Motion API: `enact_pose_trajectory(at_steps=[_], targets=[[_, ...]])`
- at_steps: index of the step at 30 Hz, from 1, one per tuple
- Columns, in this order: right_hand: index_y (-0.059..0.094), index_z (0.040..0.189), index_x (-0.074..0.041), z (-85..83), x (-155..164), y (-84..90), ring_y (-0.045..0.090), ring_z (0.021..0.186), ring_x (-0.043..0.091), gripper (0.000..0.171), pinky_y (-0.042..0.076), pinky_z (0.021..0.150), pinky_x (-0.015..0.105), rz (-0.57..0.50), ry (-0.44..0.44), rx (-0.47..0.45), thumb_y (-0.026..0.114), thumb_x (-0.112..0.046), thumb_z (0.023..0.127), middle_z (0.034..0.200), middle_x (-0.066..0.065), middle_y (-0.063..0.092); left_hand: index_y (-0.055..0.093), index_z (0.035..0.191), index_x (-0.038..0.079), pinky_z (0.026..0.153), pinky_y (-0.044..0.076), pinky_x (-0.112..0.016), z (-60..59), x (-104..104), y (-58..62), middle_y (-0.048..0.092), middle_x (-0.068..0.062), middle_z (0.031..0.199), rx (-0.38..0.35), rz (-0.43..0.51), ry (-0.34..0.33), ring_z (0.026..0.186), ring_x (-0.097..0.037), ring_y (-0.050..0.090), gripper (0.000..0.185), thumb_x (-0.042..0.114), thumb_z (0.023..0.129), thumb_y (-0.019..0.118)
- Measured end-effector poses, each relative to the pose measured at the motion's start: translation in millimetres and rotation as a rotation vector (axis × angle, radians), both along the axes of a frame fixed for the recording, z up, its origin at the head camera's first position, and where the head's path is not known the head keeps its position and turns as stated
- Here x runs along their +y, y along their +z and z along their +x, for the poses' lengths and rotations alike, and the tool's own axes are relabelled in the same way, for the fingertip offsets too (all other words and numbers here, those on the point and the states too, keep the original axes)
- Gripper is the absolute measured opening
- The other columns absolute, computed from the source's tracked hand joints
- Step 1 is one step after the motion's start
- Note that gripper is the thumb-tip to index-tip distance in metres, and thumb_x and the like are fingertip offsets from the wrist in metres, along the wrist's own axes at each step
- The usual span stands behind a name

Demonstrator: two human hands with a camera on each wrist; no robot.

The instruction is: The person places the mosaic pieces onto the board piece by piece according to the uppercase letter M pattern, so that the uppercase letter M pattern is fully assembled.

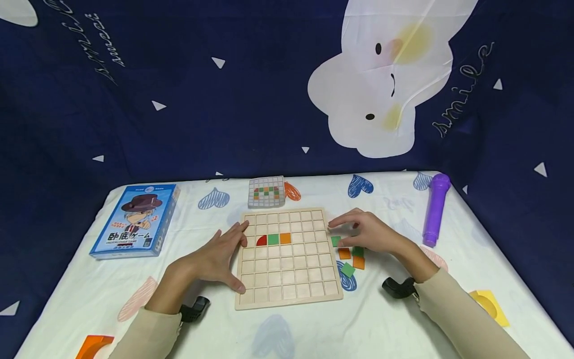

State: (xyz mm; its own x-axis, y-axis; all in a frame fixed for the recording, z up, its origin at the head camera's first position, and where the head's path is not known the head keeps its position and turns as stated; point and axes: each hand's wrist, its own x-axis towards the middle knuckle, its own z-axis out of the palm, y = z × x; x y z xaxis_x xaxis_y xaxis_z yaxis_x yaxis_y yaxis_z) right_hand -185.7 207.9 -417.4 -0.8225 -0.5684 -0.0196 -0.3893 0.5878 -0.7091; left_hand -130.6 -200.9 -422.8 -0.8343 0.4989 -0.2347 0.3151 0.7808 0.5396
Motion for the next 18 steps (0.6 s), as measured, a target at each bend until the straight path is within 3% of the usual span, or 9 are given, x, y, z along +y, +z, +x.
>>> enact_pose_trajectory(at_steps=[8,18], targets=[[0.074,0.123,-0.021,2.9,6.6,-8.7,0.058,0.113,0.019,0.046,0.049,0.095,0.036,0.017,0.013,-0.036,0.087,-0.028,0.080,0.122,-0.004,0.075,0.050,0.116,0.015,0.125,0.011,-0.073,0.5,0.9,1.7,0.016,-0.016,0.172,-0.006,-0.002,0.004,0.161,-0.042,0.010,0.091,0.058,0.050,0.096],[0.076,0.121,-0.026,6.6,8.0,-17.0,0.056,0.107,0.012,0.045,0.048,0.092,0.023,0.040,-0.015,-0.064,0.088,-0.026,0.078,0.115,-0.009,0.073,0.050,0.115,0.015,0.126,0.010,-0.072,0.1,0.8,-0.4,0.015,-0.016,0.173,-0.011,0.001,0.011,0.161,-0.041,0.011,0.090,0.057,0.050,0.096]])
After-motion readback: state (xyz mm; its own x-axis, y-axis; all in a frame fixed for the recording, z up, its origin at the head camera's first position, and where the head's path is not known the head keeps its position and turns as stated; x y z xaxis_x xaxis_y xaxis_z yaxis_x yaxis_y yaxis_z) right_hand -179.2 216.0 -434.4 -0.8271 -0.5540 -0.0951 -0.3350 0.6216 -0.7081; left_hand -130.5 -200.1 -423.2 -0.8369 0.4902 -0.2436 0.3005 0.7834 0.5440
